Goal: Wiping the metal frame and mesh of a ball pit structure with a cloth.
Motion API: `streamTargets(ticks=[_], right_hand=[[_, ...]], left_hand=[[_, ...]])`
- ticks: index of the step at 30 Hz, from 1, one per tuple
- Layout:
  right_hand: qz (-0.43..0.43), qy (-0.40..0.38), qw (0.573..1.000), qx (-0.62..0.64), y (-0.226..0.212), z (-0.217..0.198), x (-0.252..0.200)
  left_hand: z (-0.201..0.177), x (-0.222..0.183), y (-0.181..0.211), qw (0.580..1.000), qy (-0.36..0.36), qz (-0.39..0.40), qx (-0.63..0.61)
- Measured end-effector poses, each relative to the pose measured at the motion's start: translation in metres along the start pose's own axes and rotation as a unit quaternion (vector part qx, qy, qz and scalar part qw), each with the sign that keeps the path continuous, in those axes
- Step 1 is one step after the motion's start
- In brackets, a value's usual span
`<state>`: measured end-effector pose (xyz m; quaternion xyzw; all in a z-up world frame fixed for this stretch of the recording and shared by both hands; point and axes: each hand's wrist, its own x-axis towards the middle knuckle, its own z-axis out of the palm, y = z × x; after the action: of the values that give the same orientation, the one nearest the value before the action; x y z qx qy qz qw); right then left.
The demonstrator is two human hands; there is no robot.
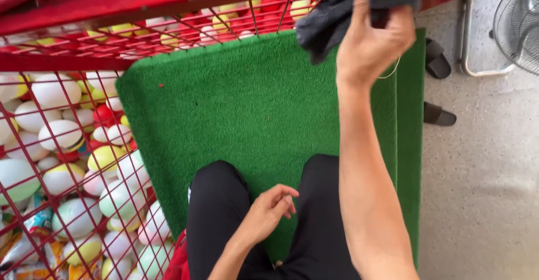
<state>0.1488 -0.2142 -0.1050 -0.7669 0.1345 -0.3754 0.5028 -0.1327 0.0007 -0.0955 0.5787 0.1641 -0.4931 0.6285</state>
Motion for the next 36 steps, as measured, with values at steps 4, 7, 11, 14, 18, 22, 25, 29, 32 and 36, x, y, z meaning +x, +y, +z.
streamTargets(ticks=[4,7,11,14,18,22,25,29,32,36], right_hand=[[-0.039,0.005,0.999,-0.008,-0.002,-0.001,-0.002],[-0.059,0.005,0.998,-0.024,-0.009,-0.023,-0.017],[0.022,-0.003,1.0,0.015,0.004,-0.042,-0.038],[0.041,-0.044,0.998,0.016,0.014,-0.042,-0.037],[0.023,-0.066,0.997,0.038,0.019,-0.022,-0.025],[0.037,-0.053,0.996,0.058,0.034,-0.004,-0.032],[0.066,-0.071,0.992,0.08,0.057,0.011,-0.027],[0.052,-0.083,0.995,0.034,0.075,0.019,-0.013],[0.045,-0.059,0.997,0.009,0.056,0.015,-0.015],[0.043,-0.007,0.998,-0.043,0.014,-0.008,-0.03]], left_hand=[[-0.009,0.002,0.043,0.999,0.022,0.01,0.03],[-0.005,0.001,0.062,0.999,0.035,0.027,0.017],[-0.007,0.016,0.066,0.995,0.073,0.055,-0.033],[-0.001,0.025,0.053,0.994,0.064,0.066,-0.062],[0.007,0.032,0.048,0.994,0.06,0.05,-0.078],[0.016,0.039,0.041,0.994,0.052,0.036,-0.093],[0.022,0.042,0.033,0.995,0.058,-0.008,-0.076],[0.026,0.046,0.031,0.996,-0.023,0.03,-0.086],[0.025,0.045,0.034,0.995,-0.051,0.019,-0.081],[0.016,0.045,0.039,0.989,-0.086,0.019,-0.121]])
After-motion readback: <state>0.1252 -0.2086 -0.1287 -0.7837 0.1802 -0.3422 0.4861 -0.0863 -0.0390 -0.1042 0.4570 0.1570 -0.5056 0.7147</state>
